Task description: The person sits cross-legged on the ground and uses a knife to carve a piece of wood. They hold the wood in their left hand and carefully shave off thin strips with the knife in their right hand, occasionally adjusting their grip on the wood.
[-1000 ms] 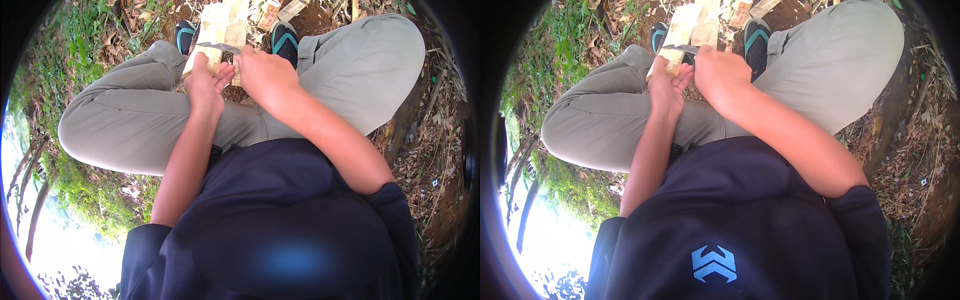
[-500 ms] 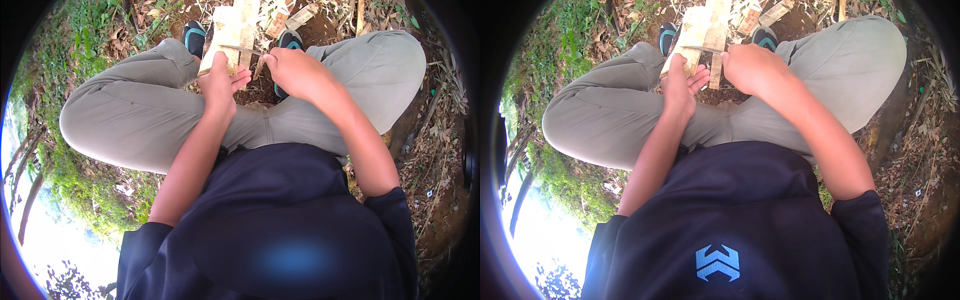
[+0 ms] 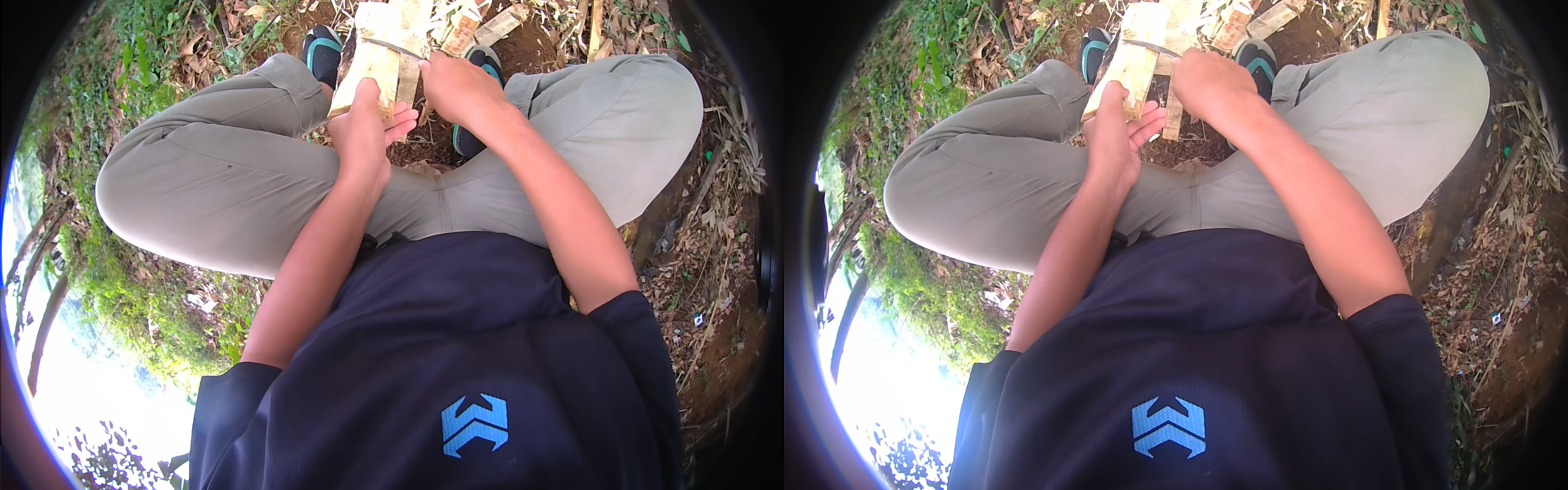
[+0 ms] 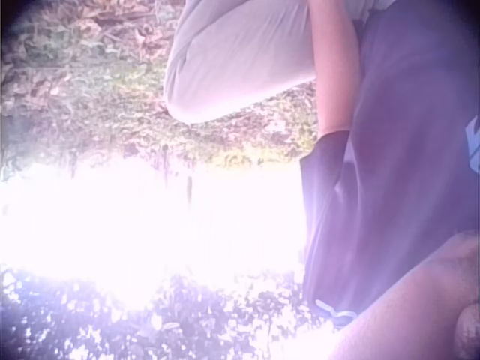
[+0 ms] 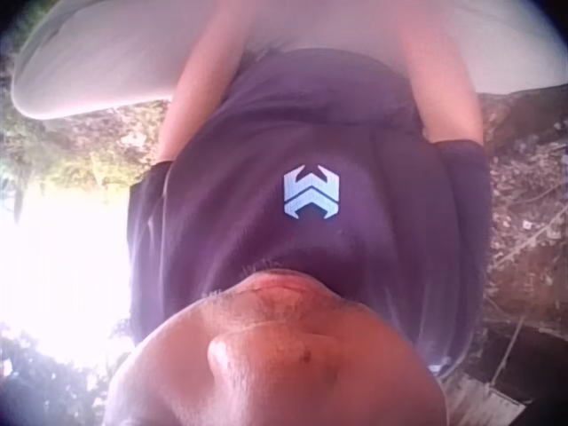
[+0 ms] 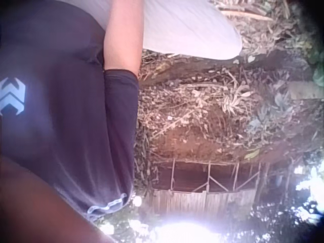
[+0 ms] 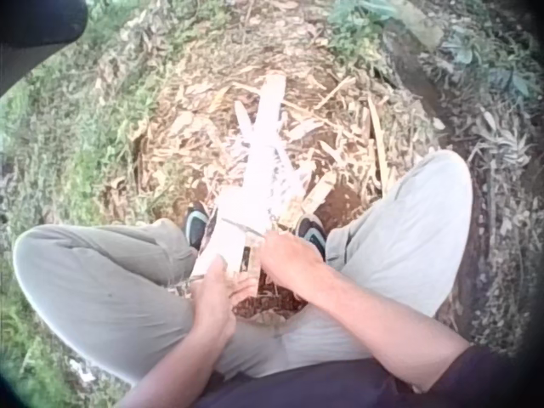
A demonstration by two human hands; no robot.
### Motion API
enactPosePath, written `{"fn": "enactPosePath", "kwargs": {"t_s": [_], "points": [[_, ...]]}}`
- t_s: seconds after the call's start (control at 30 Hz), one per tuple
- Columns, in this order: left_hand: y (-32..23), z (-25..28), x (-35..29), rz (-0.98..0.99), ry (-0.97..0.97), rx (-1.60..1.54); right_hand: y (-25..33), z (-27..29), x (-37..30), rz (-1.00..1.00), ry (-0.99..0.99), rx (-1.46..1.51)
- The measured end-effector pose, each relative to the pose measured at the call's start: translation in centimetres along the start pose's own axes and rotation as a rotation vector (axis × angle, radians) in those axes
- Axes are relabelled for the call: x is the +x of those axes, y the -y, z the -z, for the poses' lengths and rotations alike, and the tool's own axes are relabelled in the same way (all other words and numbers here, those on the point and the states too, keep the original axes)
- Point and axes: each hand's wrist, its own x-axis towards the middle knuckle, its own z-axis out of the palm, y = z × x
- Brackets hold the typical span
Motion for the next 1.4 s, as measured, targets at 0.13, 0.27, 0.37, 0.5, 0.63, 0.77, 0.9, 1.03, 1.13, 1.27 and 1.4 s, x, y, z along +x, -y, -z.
{"fn": "enactPosePath", "kwargs": {"t_s": [0.13, 0.27, 0.37, 0.5, 0.63, 0.77, 0.9, 1.03, 1.13, 1.27, 1.4], "points": [[-0.2, -0.1, 0.1, 0.017, -0.032, -0.043, -1.2, 0.0, -1.3, 0.038, -0.004, 0.039], [0.0, 0.1, 0.1, 0.000, -0.022, -0.048, -1.3, 1.2, -3.9, 0.082, 0.027, 0.003], [0.3, 0.3, 0.4, 0.007, -0.020, -0.043, -0.2, 1.5, -4.5, 0.030, 0.031, -0.058], [0.3, 0.5, 1.6, 0.057, -0.059, -0.072, 0.5, -0.8, -4.2, 0.038, -0.043, -0.044], [0.8, -0.2, 1.4, 0.041, -0.013, 0.023, -0.7, -2.8, -1.5, 0.019, -0.077, -0.036], [0.3, -0.3, 0.7, -0.003, 0.002, -0.023, -1.7, -1.5, 0.3, -0.010, -0.058, -0.009], [-0.5, -0.2, -0.7, -0.094, 0.039, -0.005, -1.9, 0.5, -1.1, -0.074, -0.098, 0.103], [-1.5, 0.2, -1.2, -0.130, 0.071, 0.063, -2.5, 3.7, -2.7, -0.112, -0.165, 0.084], [-1.2, 0.6, -1.9, -0.144, 0.029, 0.019, -2.9, 4.8, -4.7, -0.069, -0.194, 0.058], [1.3, 1.8, -1.0, -0.079, 0.114, -0.043, -2.7, 6.7, -6.5, -0.018, -0.045, 0.029], [1.4, -0.3, -0.7, 0.059, 0.162, 0.057, -5.1, 3.0, -4.8, -0.038, 0.000, 0.069]]}}
